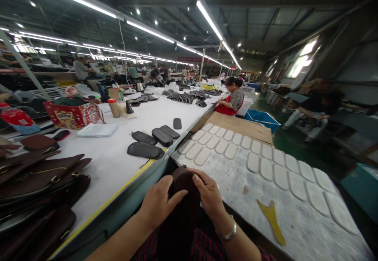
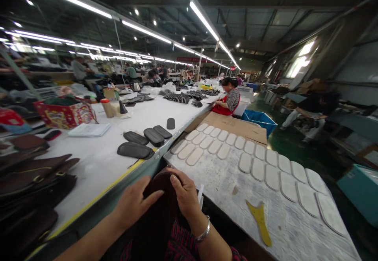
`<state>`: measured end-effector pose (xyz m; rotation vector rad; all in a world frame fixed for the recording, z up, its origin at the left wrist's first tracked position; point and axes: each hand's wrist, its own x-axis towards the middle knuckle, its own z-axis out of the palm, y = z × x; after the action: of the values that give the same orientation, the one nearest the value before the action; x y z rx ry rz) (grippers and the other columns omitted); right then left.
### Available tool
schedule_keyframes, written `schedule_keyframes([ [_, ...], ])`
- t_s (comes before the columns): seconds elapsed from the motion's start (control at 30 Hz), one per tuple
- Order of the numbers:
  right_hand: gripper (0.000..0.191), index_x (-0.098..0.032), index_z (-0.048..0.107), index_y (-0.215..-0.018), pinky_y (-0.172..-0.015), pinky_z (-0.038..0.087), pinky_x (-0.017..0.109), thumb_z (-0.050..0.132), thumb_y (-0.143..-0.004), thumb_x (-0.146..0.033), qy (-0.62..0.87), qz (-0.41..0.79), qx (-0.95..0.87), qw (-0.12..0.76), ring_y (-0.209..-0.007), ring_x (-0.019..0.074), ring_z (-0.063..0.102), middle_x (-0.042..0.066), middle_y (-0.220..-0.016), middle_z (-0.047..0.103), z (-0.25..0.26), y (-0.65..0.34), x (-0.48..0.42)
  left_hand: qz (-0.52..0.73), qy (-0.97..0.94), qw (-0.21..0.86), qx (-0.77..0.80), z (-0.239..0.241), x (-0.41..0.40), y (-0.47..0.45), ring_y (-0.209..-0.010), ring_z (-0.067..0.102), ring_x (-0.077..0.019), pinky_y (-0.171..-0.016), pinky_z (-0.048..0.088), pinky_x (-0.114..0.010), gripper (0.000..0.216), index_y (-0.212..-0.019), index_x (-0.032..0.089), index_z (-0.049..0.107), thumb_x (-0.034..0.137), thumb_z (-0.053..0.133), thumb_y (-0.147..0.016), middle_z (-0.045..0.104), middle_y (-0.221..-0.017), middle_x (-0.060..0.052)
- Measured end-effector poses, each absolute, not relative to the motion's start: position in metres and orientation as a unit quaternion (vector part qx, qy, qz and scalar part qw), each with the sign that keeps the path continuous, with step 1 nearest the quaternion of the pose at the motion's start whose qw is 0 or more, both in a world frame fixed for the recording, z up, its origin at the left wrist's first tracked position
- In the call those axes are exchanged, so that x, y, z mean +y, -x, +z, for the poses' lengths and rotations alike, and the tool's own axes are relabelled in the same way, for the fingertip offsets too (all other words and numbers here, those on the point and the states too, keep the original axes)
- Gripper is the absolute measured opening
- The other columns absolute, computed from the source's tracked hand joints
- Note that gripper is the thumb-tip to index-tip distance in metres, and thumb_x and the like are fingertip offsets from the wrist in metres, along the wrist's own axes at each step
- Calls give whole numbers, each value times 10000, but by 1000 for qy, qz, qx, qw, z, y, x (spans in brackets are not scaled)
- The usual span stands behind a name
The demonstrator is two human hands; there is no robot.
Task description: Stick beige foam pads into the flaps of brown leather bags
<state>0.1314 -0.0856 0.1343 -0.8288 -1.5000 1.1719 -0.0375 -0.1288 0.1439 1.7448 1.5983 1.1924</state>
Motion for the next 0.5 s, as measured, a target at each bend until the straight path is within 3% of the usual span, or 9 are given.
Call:
schedule_keyframes([
  [0.13, 290, -234, 621, -1076, -954, 399, 395, 480, -860, -368, 344, 485, -625, 507, -1049, 213, 546, 34, -1103, 624, 138, -133, -88, 424, -672, 281, 537, 161, -110, 30, -536, 434, -155, -564, 323, -241, 239, -584, 213, 544, 401, 623, -707, 510, -552, -4],
  [0.33, 307, -248, 590, -1120, -951, 402, 375, 547, -822, -309, 328, 492, -644, 485, -1051, 196, 543, 19, -1122, 611, 144, -144, -85, 374, -705, 308, 518, 162, -110, 25, -563, 431, -141, -533, 315, -231, 295, -601, 198, 525, 394, 475, -816, 504, -584, -1],
  [0.5, 301, -232, 647, -1000, -912, 444, 354, 665, -713, -322, 308, 495, -620, 524, -977, 188, 586, 2, -1023, 655, 159, -169, -115, 409, -714, 329, 463, 164, -118, 11, -479, 378, -115, -460, 304, -228, 304, -508, 205, 498, 383, 584, -739, 432, -494, 25],
])
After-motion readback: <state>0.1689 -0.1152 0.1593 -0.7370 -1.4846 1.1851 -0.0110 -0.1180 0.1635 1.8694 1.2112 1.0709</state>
